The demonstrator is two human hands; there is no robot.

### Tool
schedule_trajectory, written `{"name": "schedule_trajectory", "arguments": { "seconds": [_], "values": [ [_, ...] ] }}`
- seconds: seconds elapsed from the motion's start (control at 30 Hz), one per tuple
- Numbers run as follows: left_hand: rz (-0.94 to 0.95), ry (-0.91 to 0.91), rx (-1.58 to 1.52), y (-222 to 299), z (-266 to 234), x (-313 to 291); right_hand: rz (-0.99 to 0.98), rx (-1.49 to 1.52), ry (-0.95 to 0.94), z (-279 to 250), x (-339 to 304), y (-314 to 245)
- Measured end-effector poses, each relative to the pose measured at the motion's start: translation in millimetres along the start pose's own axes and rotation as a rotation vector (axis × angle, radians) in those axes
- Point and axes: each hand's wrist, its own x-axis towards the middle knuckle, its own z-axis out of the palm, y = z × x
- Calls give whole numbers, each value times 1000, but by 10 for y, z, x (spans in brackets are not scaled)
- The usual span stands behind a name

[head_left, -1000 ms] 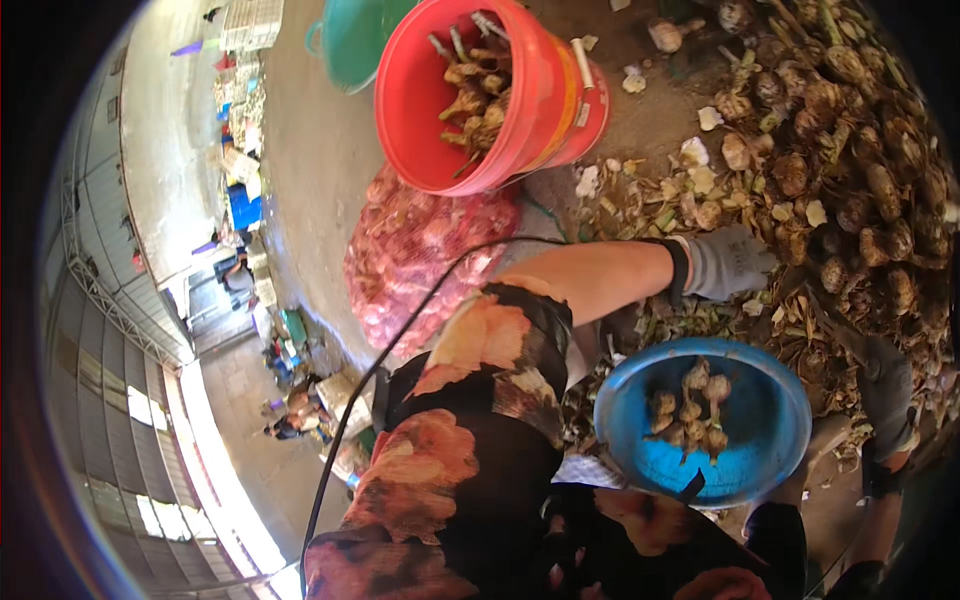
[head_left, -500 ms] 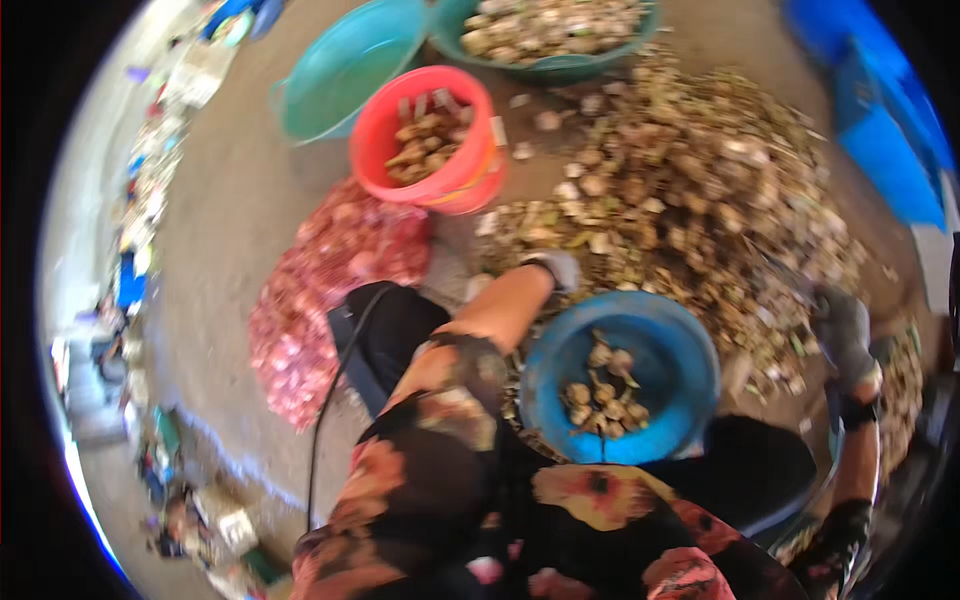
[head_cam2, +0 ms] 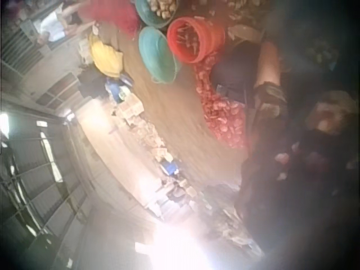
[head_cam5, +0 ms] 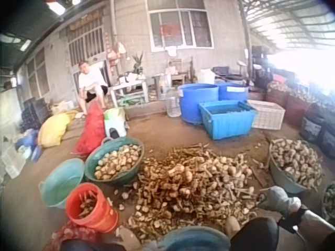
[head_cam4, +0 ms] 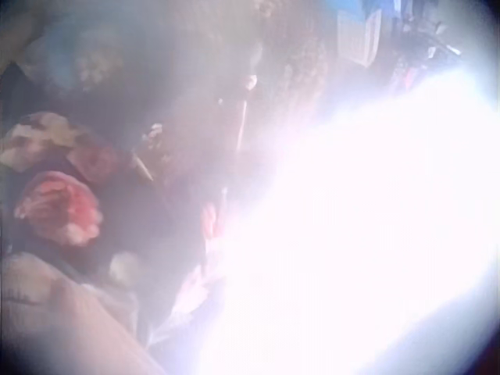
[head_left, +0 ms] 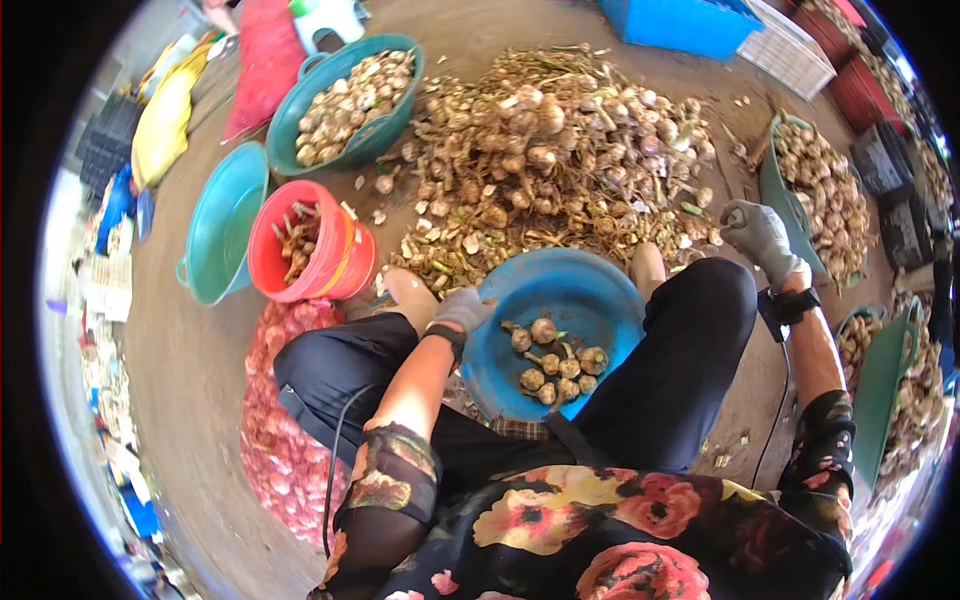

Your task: The person trims garlic bulbs from a pile using a cleaver, tossing the trimmed bulbs into a blue basin. After briefly standing up to rearrange some containers, they return to their seat and resume trimming the garlic.

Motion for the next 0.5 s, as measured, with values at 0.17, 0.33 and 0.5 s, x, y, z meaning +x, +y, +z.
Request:
{"name": "schedule_trajectory", "arguments": {
  "seconds": [0.17, 0.33, 0.5],
  "values": [
    [11, -31, 82, -229, -82, 164, 54, -59, -93, 561, 151, 303],
    [12, -398, 385, -197, -415, 406, 91, -26, -305, 753, 323, 306],
    [218, 437, -88, 476, -1039, 924, -31, 17, -113, 654, 532, 299]
  ]
}}
